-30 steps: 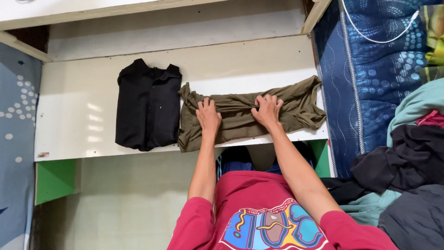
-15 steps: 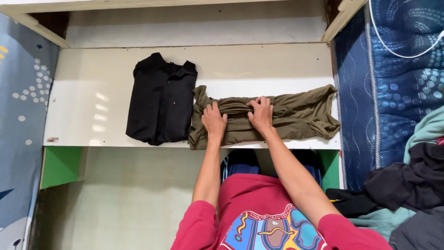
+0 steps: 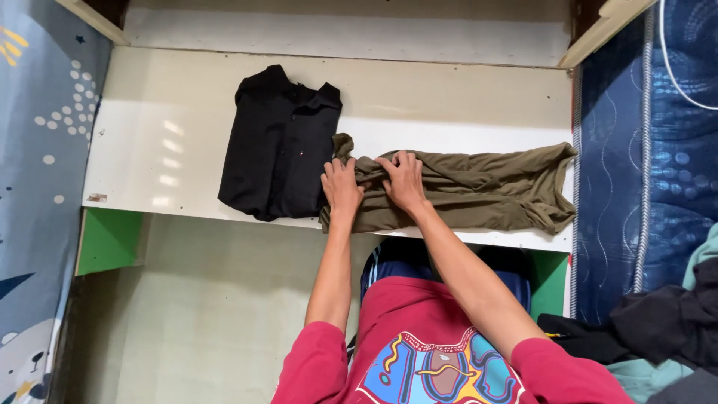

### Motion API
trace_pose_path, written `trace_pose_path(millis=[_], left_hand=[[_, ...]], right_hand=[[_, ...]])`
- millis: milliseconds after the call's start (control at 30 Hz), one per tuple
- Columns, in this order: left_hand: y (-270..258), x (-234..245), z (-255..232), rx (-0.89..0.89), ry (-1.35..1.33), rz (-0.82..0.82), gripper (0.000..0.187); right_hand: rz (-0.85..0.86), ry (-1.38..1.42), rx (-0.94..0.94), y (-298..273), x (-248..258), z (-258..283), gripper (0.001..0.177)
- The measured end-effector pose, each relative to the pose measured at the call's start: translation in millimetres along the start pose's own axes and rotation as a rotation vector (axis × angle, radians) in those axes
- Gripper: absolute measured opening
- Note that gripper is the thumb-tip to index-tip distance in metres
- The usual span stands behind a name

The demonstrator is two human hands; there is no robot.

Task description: A person is folding various items of clothing, including shirts, first on a desk and then on a bed.

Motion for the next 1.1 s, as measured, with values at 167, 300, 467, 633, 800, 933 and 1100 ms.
trace_pose_path(millis=[167, 300, 467, 633, 800, 933, 1100], left_hand=[[3.8, -5.3, 24.0, 0.059, -0.168, -0.14, 0.054], [-5.7, 14.8, 24.7, 0.092, -0.351, -0.25, 0.042], [-10.3, -13.0, 33.5, 0.19, -0.213, -0.129, 0.049], [0.4, -32.0, 46.4, 0.322, -0.158, 0.118, 0.074], [-3.9, -17.9, 57.4, 0.399, -0.153, 0.125, 0.053], [-27.5, -11.8, 53.1, 0.412, -0.126, 0.102, 0.043], [-61.2, -17.8, 49.8, 0.402, -0.166, 0.018, 0.059]], right_hand=[[-0.169, 0.036, 0.024, 5.9, 5.3, 0.7, 0.039], [-0.322, -0.019, 0.072, 5.0, 18.6, 0.6, 0.058], [0.066, 0.159, 0.109, 4.1, -10.3, -3.8, 0.044], [0.216, 0.36, 0.034, -1.8, 19.2, 11.2, 0.038], [0.034, 0.191, 0.043, -10.4, 21.3, 10.1, 0.032], [0.065, 0.161, 0.091, -7.5, 16.4, 36.0, 0.052], [0.118, 0.227, 0.227, 3.4, -3.9, 71.4, 0.029]])
Point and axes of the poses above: each hand's wrist, its own y-axis towards the middle knuckle, its own x-axis out of the back of the hand, z = x × y, the point moved 7 cm from there along y, towards the middle knuckle, and after that the axes turned 9 degrees about x, right-handed, at the moved point
